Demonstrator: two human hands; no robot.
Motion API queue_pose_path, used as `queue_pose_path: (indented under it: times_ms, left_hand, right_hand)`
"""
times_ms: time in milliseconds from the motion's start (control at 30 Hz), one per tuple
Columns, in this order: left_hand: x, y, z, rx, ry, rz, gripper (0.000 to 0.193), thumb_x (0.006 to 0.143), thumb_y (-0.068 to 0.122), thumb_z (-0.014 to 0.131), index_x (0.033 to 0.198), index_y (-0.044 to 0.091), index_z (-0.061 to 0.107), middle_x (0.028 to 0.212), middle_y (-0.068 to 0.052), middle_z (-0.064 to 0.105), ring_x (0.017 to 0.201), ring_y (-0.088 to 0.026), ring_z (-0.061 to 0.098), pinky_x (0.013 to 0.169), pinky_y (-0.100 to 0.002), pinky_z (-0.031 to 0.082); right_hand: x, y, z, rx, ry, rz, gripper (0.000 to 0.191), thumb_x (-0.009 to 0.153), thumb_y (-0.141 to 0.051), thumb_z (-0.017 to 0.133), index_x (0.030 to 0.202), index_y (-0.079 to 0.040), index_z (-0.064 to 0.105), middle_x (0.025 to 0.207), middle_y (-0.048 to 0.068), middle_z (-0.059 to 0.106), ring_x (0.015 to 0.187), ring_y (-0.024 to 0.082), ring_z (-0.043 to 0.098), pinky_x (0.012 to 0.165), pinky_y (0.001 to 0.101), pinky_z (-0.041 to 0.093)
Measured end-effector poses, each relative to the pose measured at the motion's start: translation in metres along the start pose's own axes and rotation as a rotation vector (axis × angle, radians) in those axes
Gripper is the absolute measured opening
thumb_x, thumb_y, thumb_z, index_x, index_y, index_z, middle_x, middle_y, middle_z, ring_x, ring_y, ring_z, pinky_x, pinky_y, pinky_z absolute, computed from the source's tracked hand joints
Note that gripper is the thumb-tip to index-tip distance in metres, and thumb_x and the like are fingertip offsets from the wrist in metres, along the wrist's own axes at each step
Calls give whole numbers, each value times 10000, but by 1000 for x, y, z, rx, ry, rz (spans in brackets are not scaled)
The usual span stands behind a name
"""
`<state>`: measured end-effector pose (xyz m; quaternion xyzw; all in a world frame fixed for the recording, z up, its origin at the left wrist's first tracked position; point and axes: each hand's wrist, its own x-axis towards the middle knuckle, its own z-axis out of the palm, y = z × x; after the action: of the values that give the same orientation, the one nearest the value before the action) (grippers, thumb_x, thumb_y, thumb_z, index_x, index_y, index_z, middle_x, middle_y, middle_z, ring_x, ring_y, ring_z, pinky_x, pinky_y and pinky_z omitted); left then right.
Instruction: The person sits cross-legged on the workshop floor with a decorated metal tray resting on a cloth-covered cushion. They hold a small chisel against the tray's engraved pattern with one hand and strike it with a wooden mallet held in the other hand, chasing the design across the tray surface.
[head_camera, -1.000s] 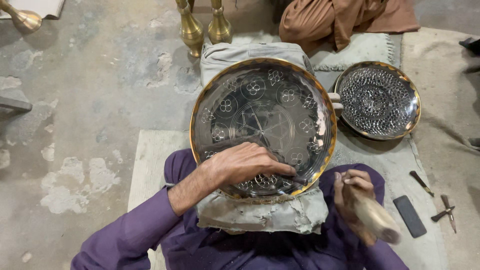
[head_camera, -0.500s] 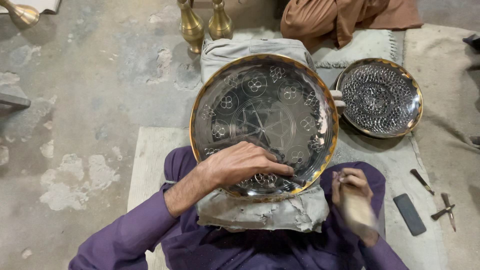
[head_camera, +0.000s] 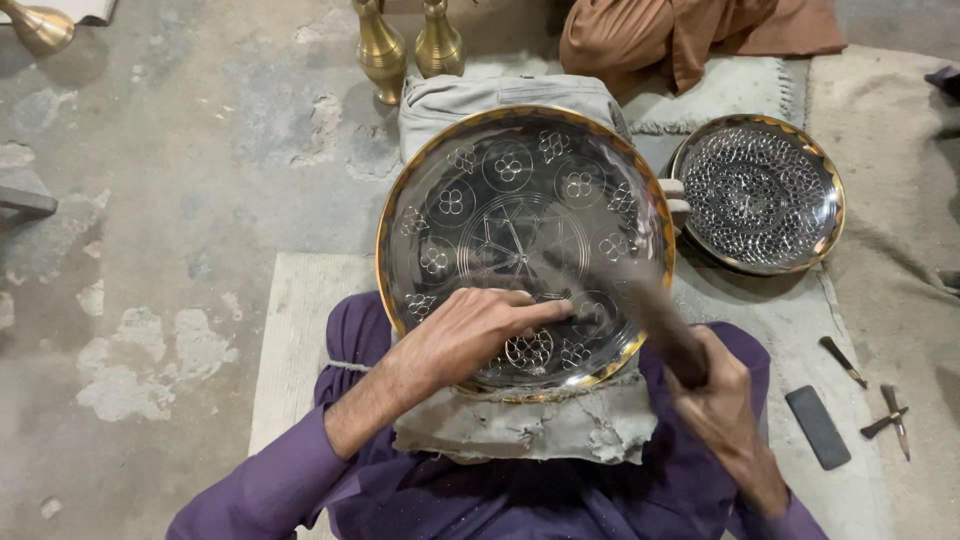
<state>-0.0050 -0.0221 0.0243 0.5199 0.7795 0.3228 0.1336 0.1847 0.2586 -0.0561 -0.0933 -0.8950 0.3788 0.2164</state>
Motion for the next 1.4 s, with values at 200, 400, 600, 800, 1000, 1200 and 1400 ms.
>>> queue_pose_path:
  times_ms: [200,400,600,800,1000,1200,1400]
  left_hand:
    - [-6,5,2,7,78,-40,519,910,70,616,1417,180,595,959,-107,733,840,-300,723,694,-440,558]
    - [-11,7,10,9,140,-117,511,918,70,657,1419,135,580,919,-121,713,787,-297,708,670,-437,543]
    - [-16,7,21,-88,264,-258,469,954,114,657,1414,128,569,922,-95,722,748,-228,717,697,-403,584]
    - [-26,11,30,-195,487,-319,542,914,60,694,1436,92,552,909,-108,730,787,-216,732,718,-389,598]
    - [-32,12,42,-331,621,-392,491,918,51,715,1383,60,558,909,-102,748,819,-179,772,709,-311,660]
    - [-33,12,45,-342,655,-485,471,907,93,744,1336,26,560,833,-95,757,725,-181,766,621,-319,642]
    - [-33,13,40,-360,647,-479,494,893,115,764,1333,31,557,834,-105,752,752,-176,774,662,-323,653]
  right_hand:
    - [16,-29,-19,-165,-44,70,338,823,-60,746,1139,-84,629,942,149,740,841,271,722,751,383,567]
    - [38,-54,-30,-201,-120,79,536,840,-92,741,1336,-60,539,958,201,727,846,282,752,699,384,578]
    - [68,-85,-35,-311,-202,1,642,832,-60,718,1428,-206,530,1000,71,744,789,231,735,697,380,583]
    - [106,-123,-43,-637,-499,-23,826,828,-148,765,1544,-404,441,1028,-7,710,739,210,733,656,394,605]
    - [134,-144,-35,-320,-475,-302,777,882,-157,656,1581,-321,360,1083,-4,683,825,138,710,630,310,591]
    - [152,-163,-25,-646,-494,-234,699,901,-227,675,1551,-353,451,1138,-17,704,665,138,694,495,289,553]
    - [149,-161,-30,-648,-431,-359,771,831,-155,687,1549,-335,470,976,21,726,757,187,731,576,345,578]
